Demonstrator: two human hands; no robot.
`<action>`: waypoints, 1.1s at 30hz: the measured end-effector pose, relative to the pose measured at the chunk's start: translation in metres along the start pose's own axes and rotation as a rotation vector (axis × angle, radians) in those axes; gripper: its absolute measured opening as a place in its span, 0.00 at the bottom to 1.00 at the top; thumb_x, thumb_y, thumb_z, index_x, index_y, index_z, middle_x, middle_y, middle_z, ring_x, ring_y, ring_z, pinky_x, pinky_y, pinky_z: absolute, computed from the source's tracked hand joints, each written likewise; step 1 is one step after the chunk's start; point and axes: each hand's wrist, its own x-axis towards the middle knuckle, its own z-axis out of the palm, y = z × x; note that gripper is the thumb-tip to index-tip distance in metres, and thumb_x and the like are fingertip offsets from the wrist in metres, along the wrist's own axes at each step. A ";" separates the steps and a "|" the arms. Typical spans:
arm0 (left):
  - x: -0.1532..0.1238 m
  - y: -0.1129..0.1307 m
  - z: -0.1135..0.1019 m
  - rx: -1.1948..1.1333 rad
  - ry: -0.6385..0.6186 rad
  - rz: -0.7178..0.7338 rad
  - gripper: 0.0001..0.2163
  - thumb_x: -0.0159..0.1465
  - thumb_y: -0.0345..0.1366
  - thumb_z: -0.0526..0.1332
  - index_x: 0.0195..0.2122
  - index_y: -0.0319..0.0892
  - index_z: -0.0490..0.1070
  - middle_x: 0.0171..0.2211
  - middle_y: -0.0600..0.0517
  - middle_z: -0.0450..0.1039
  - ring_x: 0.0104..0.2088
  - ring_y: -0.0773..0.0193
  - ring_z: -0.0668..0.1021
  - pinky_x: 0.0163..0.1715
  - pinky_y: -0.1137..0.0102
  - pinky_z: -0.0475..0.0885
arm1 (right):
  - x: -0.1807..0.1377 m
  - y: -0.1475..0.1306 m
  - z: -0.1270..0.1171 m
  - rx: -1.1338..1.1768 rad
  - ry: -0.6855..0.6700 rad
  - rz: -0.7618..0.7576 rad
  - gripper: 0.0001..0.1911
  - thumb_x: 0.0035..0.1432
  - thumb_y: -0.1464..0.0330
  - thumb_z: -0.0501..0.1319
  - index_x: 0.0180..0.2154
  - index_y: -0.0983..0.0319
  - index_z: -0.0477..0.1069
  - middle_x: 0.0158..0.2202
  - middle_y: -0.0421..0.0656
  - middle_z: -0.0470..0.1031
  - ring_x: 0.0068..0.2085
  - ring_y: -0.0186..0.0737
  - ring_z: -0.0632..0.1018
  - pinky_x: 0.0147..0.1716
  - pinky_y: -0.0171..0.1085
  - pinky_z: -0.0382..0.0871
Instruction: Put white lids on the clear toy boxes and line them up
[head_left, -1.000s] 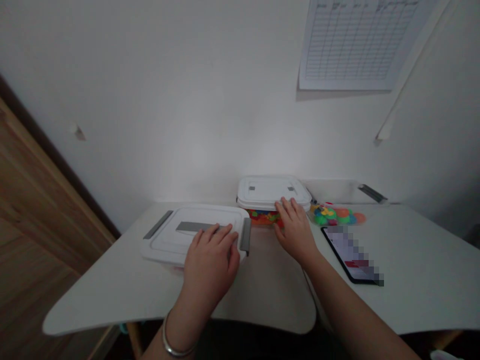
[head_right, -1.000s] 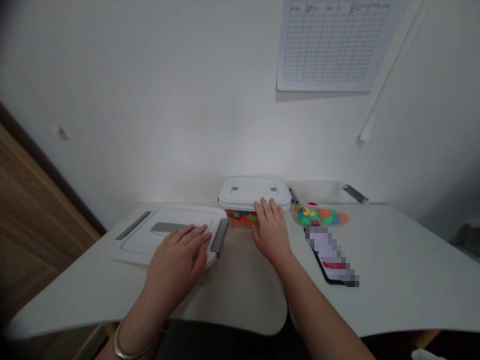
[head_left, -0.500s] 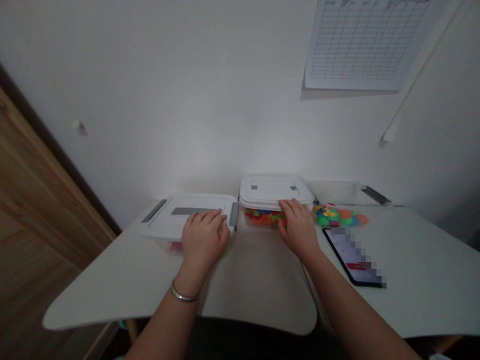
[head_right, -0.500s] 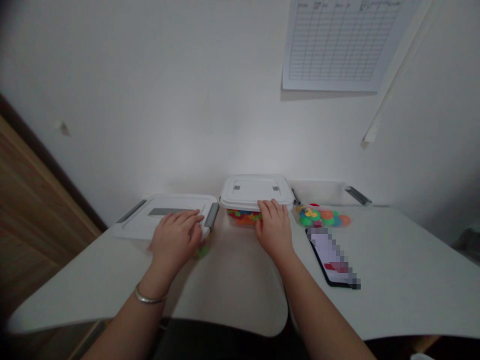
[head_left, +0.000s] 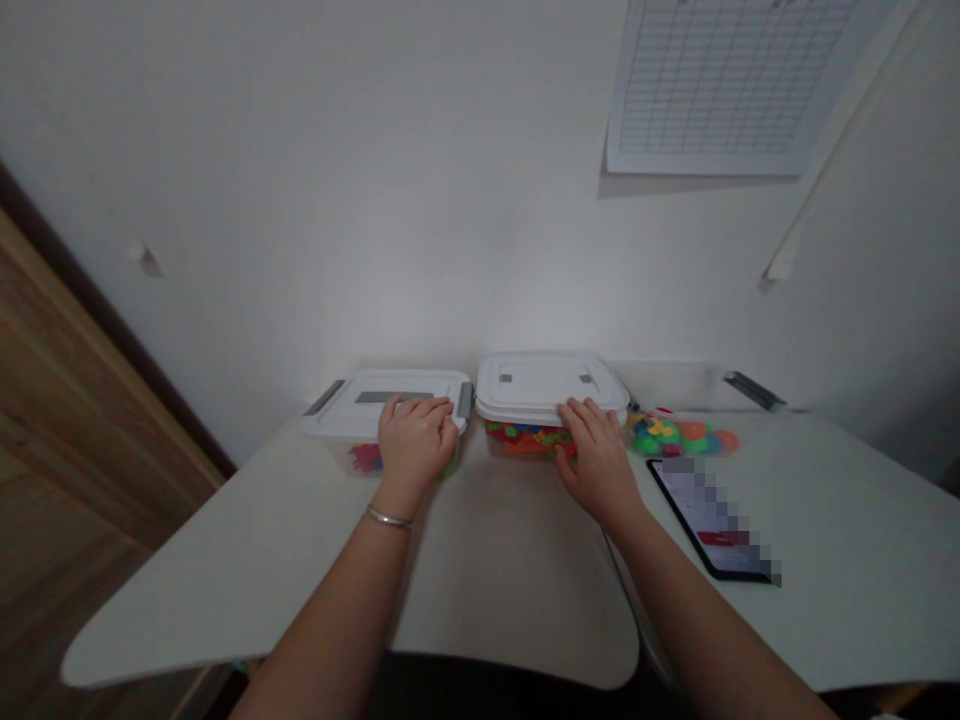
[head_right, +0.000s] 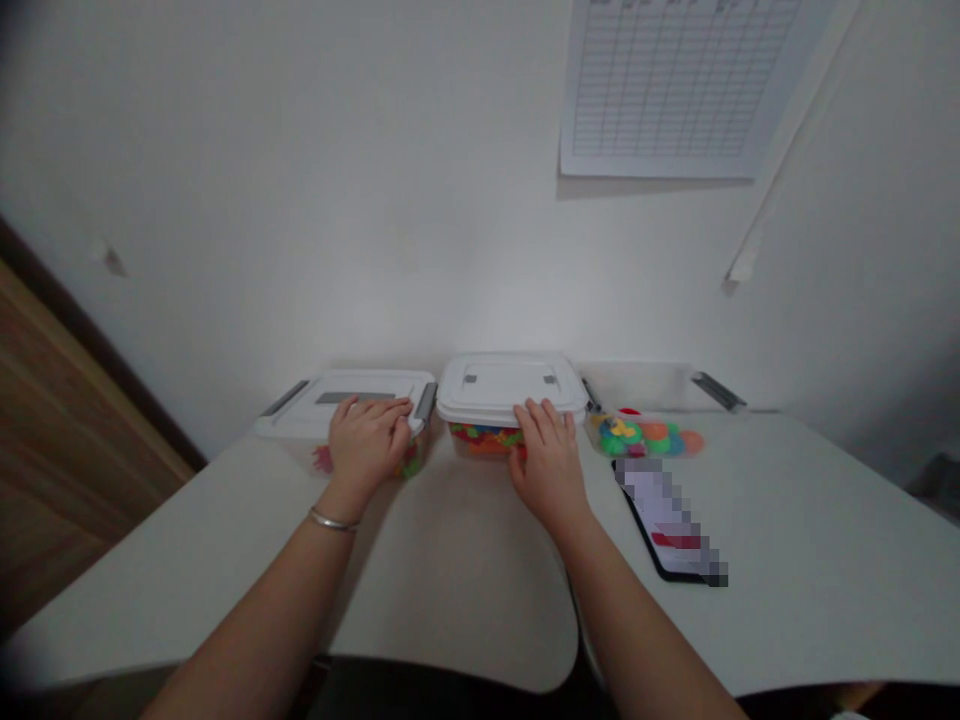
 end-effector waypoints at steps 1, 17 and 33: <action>0.002 -0.001 0.003 -0.003 0.000 0.000 0.17 0.68 0.35 0.52 0.44 0.45 0.82 0.47 0.49 0.83 0.48 0.52 0.80 0.63 0.51 0.56 | 0.000 0.000 0.000 0.006 -0.003 -0.002 0.27 0.61 0.70 0.55 0.62 0.66 0.65 0.62 0.58 0.69 0.66 0.59 0.65 0.65 0.64 0.54; 0.028 -0.010 0.029 -0.052 -0.027 -0.005 0.17 0.70 0.36 0.50 0.47 0.48 0.80 0.48 0.51 0.82 0.51 0.53 0.78 0.66 0.51 0.52 | -0.004 0.009 0.003 0.115 0.027 -0.012 0.27 0.61 0.70 0.56 0.62 0.63 0.63 0.66 0.57 0.64 0.69 0.58 0.61 0.66 0.64 0.53; -0.046 0.037 0.034 -0.206 0.021 -0.062 0.25 0.66 0.34 0.57 0.64 0.39 0.62 0.66 0.37 0.61 0.68 0.43 0.59 0.66 0.46 0.58 | -0.028 0.097 -0.038 -0.253 -0.022 0.264 0.28 0.59 0.65 0.56 0.58 0.69 0.67 0.59 0.60 0.69 0.58 0.59 0.72 0.56 0.53 0.69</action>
